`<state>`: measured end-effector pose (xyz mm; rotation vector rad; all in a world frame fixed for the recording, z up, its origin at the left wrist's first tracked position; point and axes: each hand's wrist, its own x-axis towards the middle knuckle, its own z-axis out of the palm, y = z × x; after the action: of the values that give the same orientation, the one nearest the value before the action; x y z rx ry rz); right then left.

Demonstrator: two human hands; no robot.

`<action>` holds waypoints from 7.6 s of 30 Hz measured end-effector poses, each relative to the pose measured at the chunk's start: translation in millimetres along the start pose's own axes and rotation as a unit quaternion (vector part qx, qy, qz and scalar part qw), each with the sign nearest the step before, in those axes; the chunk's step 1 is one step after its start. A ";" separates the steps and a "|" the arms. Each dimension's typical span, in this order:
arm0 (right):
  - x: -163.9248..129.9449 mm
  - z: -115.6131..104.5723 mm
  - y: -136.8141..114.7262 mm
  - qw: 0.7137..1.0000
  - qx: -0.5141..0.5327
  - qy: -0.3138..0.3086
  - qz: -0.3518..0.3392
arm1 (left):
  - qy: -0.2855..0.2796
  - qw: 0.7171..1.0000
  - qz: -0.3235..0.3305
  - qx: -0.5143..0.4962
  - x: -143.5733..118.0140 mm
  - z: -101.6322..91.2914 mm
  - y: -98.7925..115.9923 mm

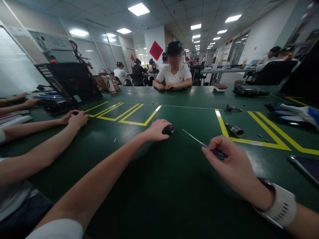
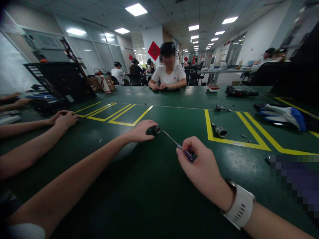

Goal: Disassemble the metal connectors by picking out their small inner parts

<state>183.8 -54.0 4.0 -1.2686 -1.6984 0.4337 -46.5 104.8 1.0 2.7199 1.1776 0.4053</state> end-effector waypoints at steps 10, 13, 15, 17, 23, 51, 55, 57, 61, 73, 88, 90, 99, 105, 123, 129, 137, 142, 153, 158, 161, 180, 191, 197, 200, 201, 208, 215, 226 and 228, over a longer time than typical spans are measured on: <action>-3.4 -16.9 4.2 0.800 0.522 -0.054 0.291 | 0.049 0.982 0.019 -0.179 -6.6 30.4 34.0; -2.2 -19.6 4.1 0.762 0.572 -0.049 0.300 | 0.045 0.950 0.090 -0.296 -10.3 35.0 59.7; -1.6 -20.5 3.3 0.752 0.587 -0.055 0.295 | 0.047 0.943 0.132 -0.302 -13.3 36.0 73.8; -1.2 -21.5 2.5 0.757 0.584 -0.055 0.287 | 0.046 0.940 0.151 -0.304 -16.3 36.0 83.4; -7.9 -25.8 0.5 0.929 0.343 0.014 0.137 | 0.008 0.943 0.112 -0.314 -22.0 39.5 91.7; -2.9 -11.6 11.2 0.974 -0.169 -0.072 -0.130 | 0.005 0.982 0.169 -0.078 23.4 47.0 75.1; 0.6 -14.2 11.0 0.975 -0.171 -0.078 -0.115 | -0.006 0.980 0.195 -0.040 22.8 47.5 76.5; 2.5 -16.0 12.5 0.986 -0.128 -0.080 -0.066 | -0.018 0.979 0.200 -0.027 21.8 47.2 76.8; 6.3 -17.0 23.5 0.995 0.022 -0.069 0.072 | -0.017 0.979 0.194 -0.057 21.0 46.5 75.4; 5.9 -7.1 30.5 0.931 0.298 -0.017 0.209 | 0.044 0.980 0.132 -0.144 21.0 49.3 70.4; 10.0 -8.0 38.1 0.860 0.423 -0.029 0.283 | 0.054 0.978 0.178 -0.092 20.3 48.6 69.6; 9.0 -8.3 38.4 0.861 0.421 -0.021 0.284 | 0.052 0.980 0.173 -0.085 20.2 48.7 69.8; 9.1 -6.1 36.7 0.878 0.390 0.037 0.275 | 0.051 0.986 0.151 -0.043 21.0 50.3 70.6; 7.9 -8.1 39.2 0.884 0.377 0.074 0.266 | 0.053 0.992 0.112 -0.034 19.1 50.7 75.3; 4.4 -11.6 48.7 0.911 0.331 0.101 0.223 | 0.076 0.980 0.033 -0.183 16.5 52.2 70.0; 1.0 -10.4 41.2 0.960 0.240 0.042 0.134 | 0.057 0.978 0.091 -0.177 19.3 50.6 68.8; -0.7 -8.3 25.5 0.996 0.028 -0.034 0.073 | 0.026 0.982 0.164 -0.089 19.2 48.5 72.1; 1.9 -9.5 29.9 0.987 0.090 -0.045 0.123 | 0.008 0.980 0.192 -0.047 17.1 45.3 74.8; 10.9 -9.3 36.9 0.876 0.395 -0.032 0.276 | 0.015 0.979 0.146 -0.144 18.6 45.5 71.2; 8.7 -7.1 41.4 0.875 0.406 -0.027 0.264 | 0.040 0.978 0.125 -0.162 19.7 47.8 70.4; 8.4 -6.1 43.9 0.874 0.412 -0.024 0.256 | 0.053 0.978 0.125 -0.160 20.0 49.0 70.1; 3.4 -7.0 32.0 0.972 0.173 -0.055 0.147 | 0.047 0.989 0.127 0.051 14.1 44.8 84.9; 1.5 -7.9 31.8 0.989 0.080 0.001 0.128 | 0.049 0.991 0.108 0.054 14.5 44.9 86.2; 0.6 -9.9 27.8 0.985 0.120 -0.010 0.122 | 0.049 0.991 0.111 0.048 14.3 45.0 86.1; 1.7 -8.9 24.5 0.983 0.127 -0.043 0.126 | 0.055 0.990 0.118 0.061 14.5 46.0 85.6; 2.0 -8.5 24.4 0.983 0.121 -0.046 0.126 | 0.057 0.989 0.119 0.063 14.5 46.2 85.4; 0.0 -10.3 33.1 0.987 0.088 0.009 0.137 | 0.058 0.991 0.111 0.041 14.4 46.3 85.2; 0.5 -9.4 28.9 0.988 0.101 -0.029 0.112 | 0.052 0.991 0.119 0.038 15.6 46.2 84.3; -0.4 -10.3 29.3 0.992 0.063 -0.003 0.108 | 0.043 0.992 0.109 0.040 15.5 46.5 84.9; -0.5 -10.0 28.8 0.992 0.067 -0.007 0.103 | 0.045 0.992 0.111 0.036 15.1 46.0 84.6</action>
<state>208.0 -45.3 -12.3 -1.3493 -1.5284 0.6684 35.8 56.9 -19.5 2.9353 0.9272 0.5288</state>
